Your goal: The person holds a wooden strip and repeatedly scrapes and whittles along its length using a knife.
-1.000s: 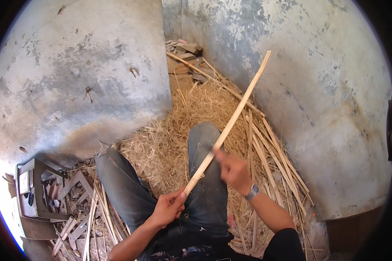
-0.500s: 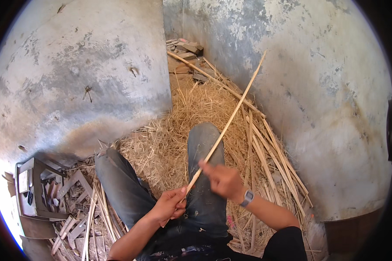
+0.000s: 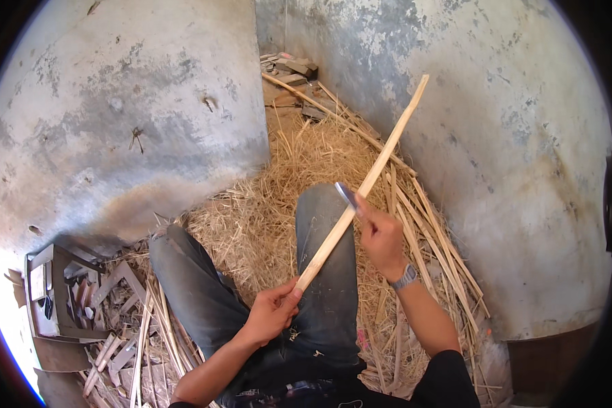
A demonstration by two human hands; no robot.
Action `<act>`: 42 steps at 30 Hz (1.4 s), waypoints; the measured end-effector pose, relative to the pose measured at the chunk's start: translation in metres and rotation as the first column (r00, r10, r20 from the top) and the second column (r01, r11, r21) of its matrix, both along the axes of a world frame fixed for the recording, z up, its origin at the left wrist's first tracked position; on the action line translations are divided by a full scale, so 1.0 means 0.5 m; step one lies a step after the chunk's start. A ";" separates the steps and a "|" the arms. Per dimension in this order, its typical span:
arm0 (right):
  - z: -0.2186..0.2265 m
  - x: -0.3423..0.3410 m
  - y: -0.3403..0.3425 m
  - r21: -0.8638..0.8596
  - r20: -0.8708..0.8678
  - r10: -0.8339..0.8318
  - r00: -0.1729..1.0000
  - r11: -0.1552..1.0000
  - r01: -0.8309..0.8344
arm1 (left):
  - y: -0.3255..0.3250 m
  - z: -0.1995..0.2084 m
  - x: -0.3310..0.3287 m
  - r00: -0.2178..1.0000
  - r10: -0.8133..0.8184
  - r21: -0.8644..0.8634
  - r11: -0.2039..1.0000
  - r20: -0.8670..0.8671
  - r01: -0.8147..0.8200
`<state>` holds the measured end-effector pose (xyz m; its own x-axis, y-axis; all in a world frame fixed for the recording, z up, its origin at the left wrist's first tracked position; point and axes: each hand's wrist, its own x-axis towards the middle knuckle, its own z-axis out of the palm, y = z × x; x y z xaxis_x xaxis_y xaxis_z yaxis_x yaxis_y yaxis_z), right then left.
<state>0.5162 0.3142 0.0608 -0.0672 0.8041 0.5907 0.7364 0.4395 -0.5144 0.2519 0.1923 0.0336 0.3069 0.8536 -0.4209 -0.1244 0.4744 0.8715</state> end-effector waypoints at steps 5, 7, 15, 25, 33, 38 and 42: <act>-0.020 -0.063 -0.115 -0.066 0.201 0.227 0.953 0.974 -0.218 | 0.004 -0.002 0.003 0.998 0.009 0.059 0.998 -0.064 -0.005; -0.013 -0.050 -0.080 -0.001 0.126 0.214 0.969 0.976 -0.216 | -0.001 -0.014 -0.001 0.997 0.008 0.103 0.995 -0.072 0.000; -0.011 -0.061 -0.110 -0.095 0.114 0.262 0.958 0.963 -0.252 | 0.020 0.010 0.008 0.999 -0.022 -0.006 1.000 0.038 0.022; 0.009 -0.070 -0.135 -0.227 -0.167 0.227 0.959 0.938 -0.262 | 0.016 0.024 -0.016 0.996 -0.071 -0.117 0.990 0.053 0.077; -0.017 -0.078 -0.185 -0.164 -0.038 0.325 0.945 0.931 -0.327 | 0.028 -0.003 -0.002 0.993 -0.064 -0.169 0.982 0.100 0.081; -0.009 -0.035 -0.119 -0.203 -0.106 -0.041 0.993 0.979 0.019 | 0.024 0.016 -0.012 0.960 -0.068 -0.177 0.977 0.273 0.120; -0.016 -0.081 -0.189 -0.139 -0.100 0.331 0.938 0.929 -0.342 | 0.021 0.005 -0.007 0.973 -0.059 -0.196 0.975 0.222 0.103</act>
<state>0.4757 0.2195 0.0527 -0.3106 0.8223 0.4768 0.5167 0.5671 -0.6414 0.2486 0.2025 0.0362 0.4734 0.7247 -0.5008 -0.2510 0.6559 0.7119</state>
